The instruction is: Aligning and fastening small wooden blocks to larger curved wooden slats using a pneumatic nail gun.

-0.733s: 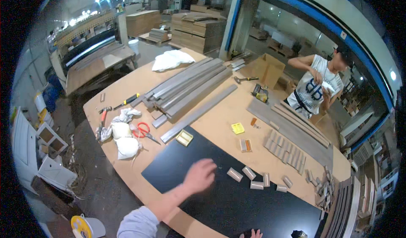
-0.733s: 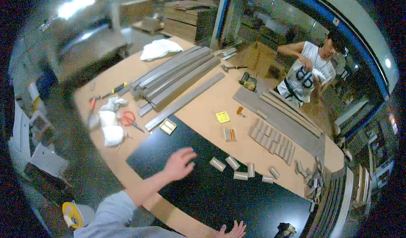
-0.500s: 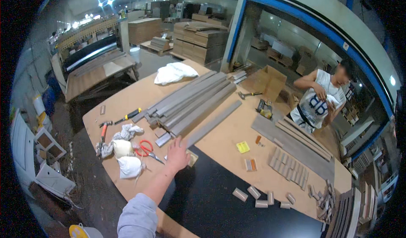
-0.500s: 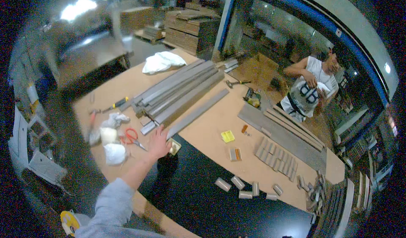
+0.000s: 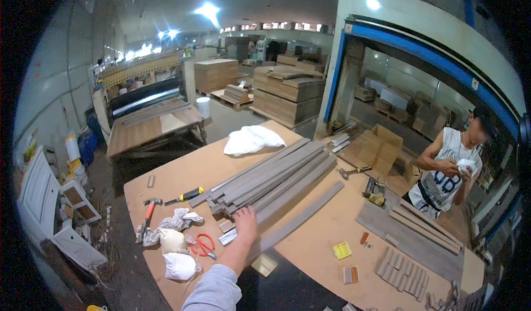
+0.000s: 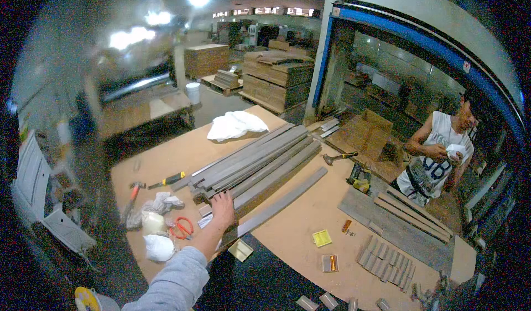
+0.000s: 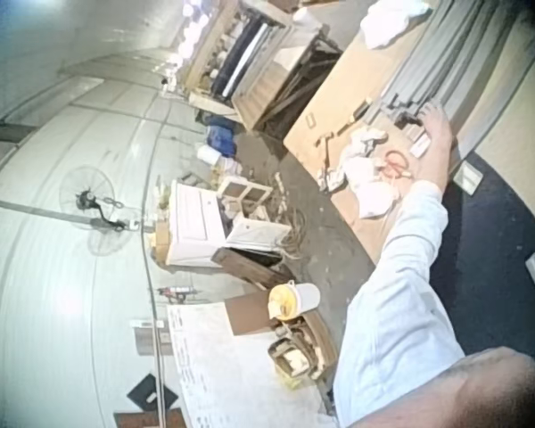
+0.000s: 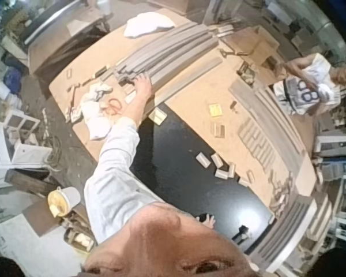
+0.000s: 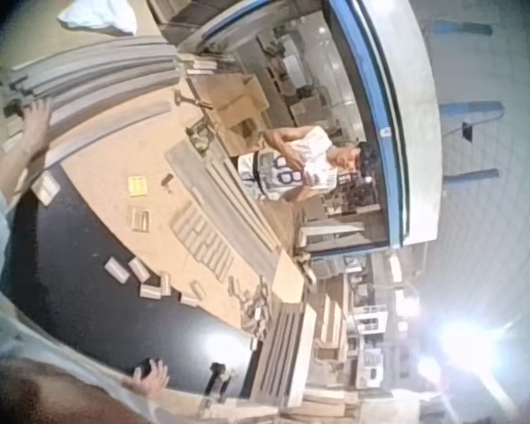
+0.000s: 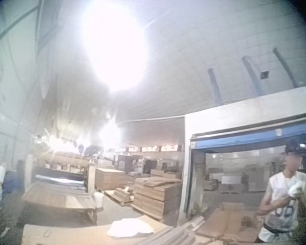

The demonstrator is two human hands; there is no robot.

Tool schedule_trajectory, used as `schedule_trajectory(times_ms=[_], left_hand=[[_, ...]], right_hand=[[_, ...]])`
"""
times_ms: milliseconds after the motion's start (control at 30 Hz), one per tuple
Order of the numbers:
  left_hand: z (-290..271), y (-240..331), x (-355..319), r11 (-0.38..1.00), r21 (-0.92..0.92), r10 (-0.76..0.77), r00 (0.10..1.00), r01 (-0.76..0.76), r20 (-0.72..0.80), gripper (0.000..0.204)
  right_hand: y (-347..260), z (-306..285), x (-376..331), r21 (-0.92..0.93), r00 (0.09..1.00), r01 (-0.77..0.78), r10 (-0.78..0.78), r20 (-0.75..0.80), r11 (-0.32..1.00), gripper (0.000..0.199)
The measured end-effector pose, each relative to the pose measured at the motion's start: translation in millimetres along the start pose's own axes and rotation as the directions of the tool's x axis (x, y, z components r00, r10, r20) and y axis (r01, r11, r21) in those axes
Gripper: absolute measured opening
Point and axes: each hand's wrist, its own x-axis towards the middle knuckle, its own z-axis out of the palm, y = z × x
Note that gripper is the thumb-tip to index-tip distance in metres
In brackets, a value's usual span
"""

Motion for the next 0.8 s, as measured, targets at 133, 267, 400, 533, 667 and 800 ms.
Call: schedule_trajectory(times_ms=[133,267,400,533,667,800], left_hand=[[0,-6,4,0.999,-0.047,0.023,1.0,-0.023,-0.005,0.055],[-15,-26,0,0.951,-0.308,0.035,0.999,-0.025,0.028,0.054],[-21,-29,-15,0.881,-0.472,0.016,0.994,0.035,0.105,0.055],[-29,-22,-15,0.935,-0.354,0.076,0.979,-0.004,0.189,0.063],[-19,-38,-13,0.951,-0.305,0.023,0.971,0.052,0.237,0.061],[-73,-39,-33,0.961,-0.277,0.081,0.947,0.009,0.31,0.058]], right_hand=[[-35,-45,1,-0.078,0.985,-0.064,0.075,0.154,0.995,0.076],[-6,-10,-2,-0.016,0.999,-0.024,0.025,0.034,1.0,0.071],[1,3,-10,0.011,0.996,0.006,-0.005,-0.09,1.0,0.066],[-1,2,-14,0.002,0.989,0.011,-0.01,-0.147,1.0,0.064],[-2,-4,-9,-0.03,0.994,0.027,-0.03,-0.103,0.999,0.064],[-14,-9,-21,0.114,0.953,0.106,-0.068,-0.297,0.988,0.062]])
